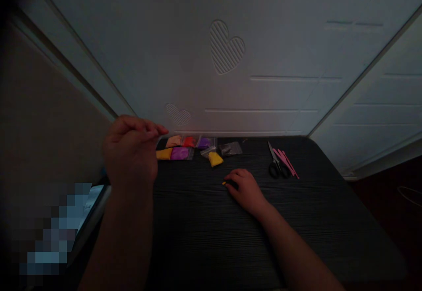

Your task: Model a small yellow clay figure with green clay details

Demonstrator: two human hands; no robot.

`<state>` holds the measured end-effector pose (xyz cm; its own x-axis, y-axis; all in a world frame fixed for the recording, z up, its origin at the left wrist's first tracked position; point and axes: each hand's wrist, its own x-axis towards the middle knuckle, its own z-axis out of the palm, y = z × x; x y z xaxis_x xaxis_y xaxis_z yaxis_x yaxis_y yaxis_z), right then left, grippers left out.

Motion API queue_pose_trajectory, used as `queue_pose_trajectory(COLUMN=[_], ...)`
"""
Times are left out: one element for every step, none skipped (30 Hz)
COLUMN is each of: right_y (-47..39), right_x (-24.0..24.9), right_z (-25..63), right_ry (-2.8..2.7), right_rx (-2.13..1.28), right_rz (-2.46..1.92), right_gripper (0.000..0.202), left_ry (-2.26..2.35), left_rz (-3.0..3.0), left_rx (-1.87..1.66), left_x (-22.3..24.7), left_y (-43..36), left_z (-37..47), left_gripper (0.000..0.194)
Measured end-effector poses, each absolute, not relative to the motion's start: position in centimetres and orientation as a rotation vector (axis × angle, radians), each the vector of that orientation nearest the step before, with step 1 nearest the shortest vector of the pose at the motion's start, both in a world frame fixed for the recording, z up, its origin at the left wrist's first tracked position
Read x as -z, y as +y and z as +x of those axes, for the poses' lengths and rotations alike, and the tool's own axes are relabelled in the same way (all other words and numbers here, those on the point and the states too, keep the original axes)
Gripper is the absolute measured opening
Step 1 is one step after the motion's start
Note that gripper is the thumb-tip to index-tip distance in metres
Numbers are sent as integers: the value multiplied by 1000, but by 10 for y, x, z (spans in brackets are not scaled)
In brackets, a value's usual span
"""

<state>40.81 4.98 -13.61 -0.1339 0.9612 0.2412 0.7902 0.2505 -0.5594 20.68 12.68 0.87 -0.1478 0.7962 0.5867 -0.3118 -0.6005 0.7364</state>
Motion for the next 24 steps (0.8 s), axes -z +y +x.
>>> queue_pose_trajectory(right_y=[50, 50, 50, 50, 50, 50, 50, 50, 50, 50, 50, 50, 50, 50, 50, 50, 50, 50, 50, 50, 50, 50, 50, 49], right_x=[136, 136, 137, 137, 137, 137, 138, 138, 137, 137, 137, 137, 136, 136, 136, 136, 136, 137, 137, 137, 137, 137, 137, 137], right_z=[408, 408, 408, 409, 409, 409, 409, 409, 409, 409, 409, 409, 408, 408, 408, 408, 408, 408, 408, 408, 408, 408, 408, 408], right_ry=[-1975, -1975, -1975, -1974, -1974, -1973, -1974, -1975, -1975, -1975, -1974, -1972, -1970, -1971, -1974, -1976, -1978, -1979, -1979, -1979, -1979, -1981, -1984, -1986], right_rx=[-400, -398, -397, -397, -398, -400, -401, -402, -401, -400, -399, -397, -395, -395, -395, -395, -392, -390, -390, -389, -389, -390, -393, -394], right_rz=[-1589, -1590, -1593, -1596, -1598, -1599, -1599, -1598, -1598, -1598, -1599, -1601, -1603, -1604, -1603, -1601, -1599, -1597, -1595, -1593, -1592, -1594, -1595, -1598], right_gripper=[20, 19, 19, 19, 19, 20, 20, 20, 20, 20, 20, 20, 20, 20, 20, 20, 20, 20, 20, 20, 20, 20, 20, 19], left_ry=[591, 601, 612, 619, 615, 607, 595, 583, 571, 562, 555, 551, 546, 543, 543, 544, 551, 564, 581, 599, 617, 632, 640, 641], left_rz=[1347, 1348, 1350, 1353, 1354, 1354, 1352, 1349, 1346, 1344, 1342, 1343, 1342, 1341, 1340, 1340, 1338, 1337, 1334, 1333, 1332, 1332, 1330, 1327], left_rx=[-1840, -1840, -1840, -1840, -1842, -1845, -1850, -1852, -1848, -1840, -1833, -1825, -1820, -1819, -1821, -1827, -1832, -1838, -1845, -1848, -1850, -1849, -1848, -1846], left_x=[-9, -9, -9, -9, -8, -8, -8, -8, -8, -7, -7, -7, -7, -8, -8, -8, -9, -9, -9, -10, -10, -10, -10, -10], left_y=[127, 127, 127, 127, 127, 127, 127, 127, 127, 127, 127, 127, 127, 127, 126, 126, 126, 125, 125, 125, 125, 125, 125, 125], left_z=[207, 207, 207, 207, 207, 207, 207, 206, 206, 206, 205, 205, 204, 204, 204, 204, 205, 205, 205, 206, 206, 206, 206, 206], left_gripper=[15, 15, 15, 15, 15, 15, 15, 15, 15, 15, 16, 16, 16, 16, 16, 16, 16, 16, 16, 16, 16, 16, 15, 15])
